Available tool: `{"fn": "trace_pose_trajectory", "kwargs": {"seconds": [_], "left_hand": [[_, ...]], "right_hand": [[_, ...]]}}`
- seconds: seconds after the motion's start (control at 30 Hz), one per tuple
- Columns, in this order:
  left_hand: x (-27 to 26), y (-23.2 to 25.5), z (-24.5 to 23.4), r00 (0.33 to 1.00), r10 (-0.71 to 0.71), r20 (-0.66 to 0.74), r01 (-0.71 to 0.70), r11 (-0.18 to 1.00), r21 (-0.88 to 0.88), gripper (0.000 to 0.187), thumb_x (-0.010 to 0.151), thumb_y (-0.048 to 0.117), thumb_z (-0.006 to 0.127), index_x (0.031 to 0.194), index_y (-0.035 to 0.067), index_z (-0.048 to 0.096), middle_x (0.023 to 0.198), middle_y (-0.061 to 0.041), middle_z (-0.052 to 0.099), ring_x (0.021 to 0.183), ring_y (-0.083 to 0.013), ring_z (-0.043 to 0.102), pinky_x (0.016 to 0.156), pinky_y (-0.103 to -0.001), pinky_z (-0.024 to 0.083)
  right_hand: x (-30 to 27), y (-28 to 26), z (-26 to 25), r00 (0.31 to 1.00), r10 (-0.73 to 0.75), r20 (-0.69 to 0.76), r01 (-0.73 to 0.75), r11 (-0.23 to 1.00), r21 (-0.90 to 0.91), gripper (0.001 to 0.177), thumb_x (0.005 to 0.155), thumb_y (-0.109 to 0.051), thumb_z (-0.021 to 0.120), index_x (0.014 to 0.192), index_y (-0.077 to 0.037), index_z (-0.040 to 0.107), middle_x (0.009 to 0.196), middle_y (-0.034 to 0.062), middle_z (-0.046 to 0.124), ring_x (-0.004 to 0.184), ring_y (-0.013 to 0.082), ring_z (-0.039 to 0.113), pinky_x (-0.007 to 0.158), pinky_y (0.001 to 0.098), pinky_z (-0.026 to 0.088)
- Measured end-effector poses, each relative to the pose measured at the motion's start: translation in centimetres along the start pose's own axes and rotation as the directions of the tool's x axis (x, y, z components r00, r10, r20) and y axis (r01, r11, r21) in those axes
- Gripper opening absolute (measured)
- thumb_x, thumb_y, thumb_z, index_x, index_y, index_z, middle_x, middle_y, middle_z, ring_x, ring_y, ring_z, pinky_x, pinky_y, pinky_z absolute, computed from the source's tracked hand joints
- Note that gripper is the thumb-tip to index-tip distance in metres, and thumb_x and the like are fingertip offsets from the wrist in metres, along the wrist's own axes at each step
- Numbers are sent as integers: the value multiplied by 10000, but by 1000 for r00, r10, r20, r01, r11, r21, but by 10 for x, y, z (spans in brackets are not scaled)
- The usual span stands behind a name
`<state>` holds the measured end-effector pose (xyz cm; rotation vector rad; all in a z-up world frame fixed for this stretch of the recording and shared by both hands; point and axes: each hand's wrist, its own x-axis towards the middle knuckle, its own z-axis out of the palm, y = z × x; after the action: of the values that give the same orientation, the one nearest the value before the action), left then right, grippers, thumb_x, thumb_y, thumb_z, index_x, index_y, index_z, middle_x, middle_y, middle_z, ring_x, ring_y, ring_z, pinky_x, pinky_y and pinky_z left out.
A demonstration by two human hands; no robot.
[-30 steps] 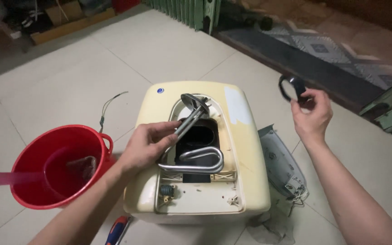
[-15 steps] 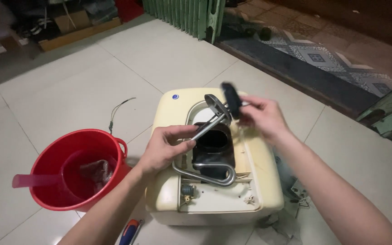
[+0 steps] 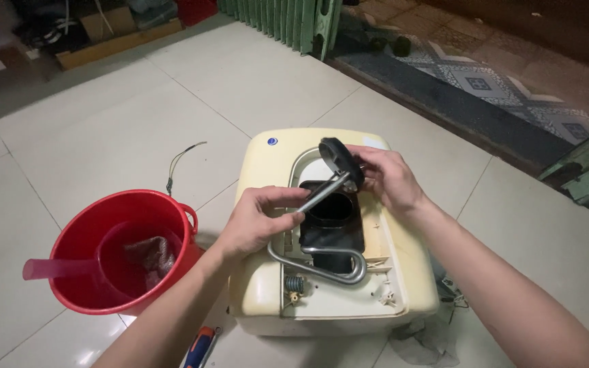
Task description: Cleaning the heating element and thermostat of a water heater with a cloth and then reassembling them into the unit.
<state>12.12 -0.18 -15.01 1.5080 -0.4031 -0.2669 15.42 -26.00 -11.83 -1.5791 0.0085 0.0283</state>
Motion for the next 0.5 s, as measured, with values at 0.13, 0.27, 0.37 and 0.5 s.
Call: {"fn": "trace_pose_trajectory", "kwargs": {"seconds": [0.13,0.27,0.37,0.5], "left_hand": [[1,-4,1,999,42,19,-44,995,92,500,729,72,848,1225,91,782,1083,-134,813,1053,-218,681,1003,-454,551],[-3,3,6,999,32,15,-32,998,56,538,705,87,875,1232,56,771,1087,-172,802,1085,-285,712,1030,-499,530],[-1,3,10,999,14,40,-24,960,279,530,718,182,862,1236,124,767,1032,-63,835,1082,-190,722,1042,-434,516],[1,3,15,999,-4,-44,19,937,349,433,780,327,825,1177,164,772,1035,-53,824,1040,-201,750,959,-396,594]], "right_hand": [[3,18,0,978,-195,78,201,977,-69,451,944,-212,697,1339,4,677,998,179,722,898,196,666,780,398,627],[-2,13,5,967,-242,86,249,964,-92,493,947,-275,715,1343,15,670,952,158,721,875,172,631,790,375,613],[2,21,0,947,-294,130,317,924,-214,476,991,-217,673,1440,-70,619,899,71,714,871,74,597,781,281,603],[3,19,1,931,-303,205,338,926,-168,760,813,-107,855,1500,-75,533,957,121,735,871,108,671,825,280,637]]}}
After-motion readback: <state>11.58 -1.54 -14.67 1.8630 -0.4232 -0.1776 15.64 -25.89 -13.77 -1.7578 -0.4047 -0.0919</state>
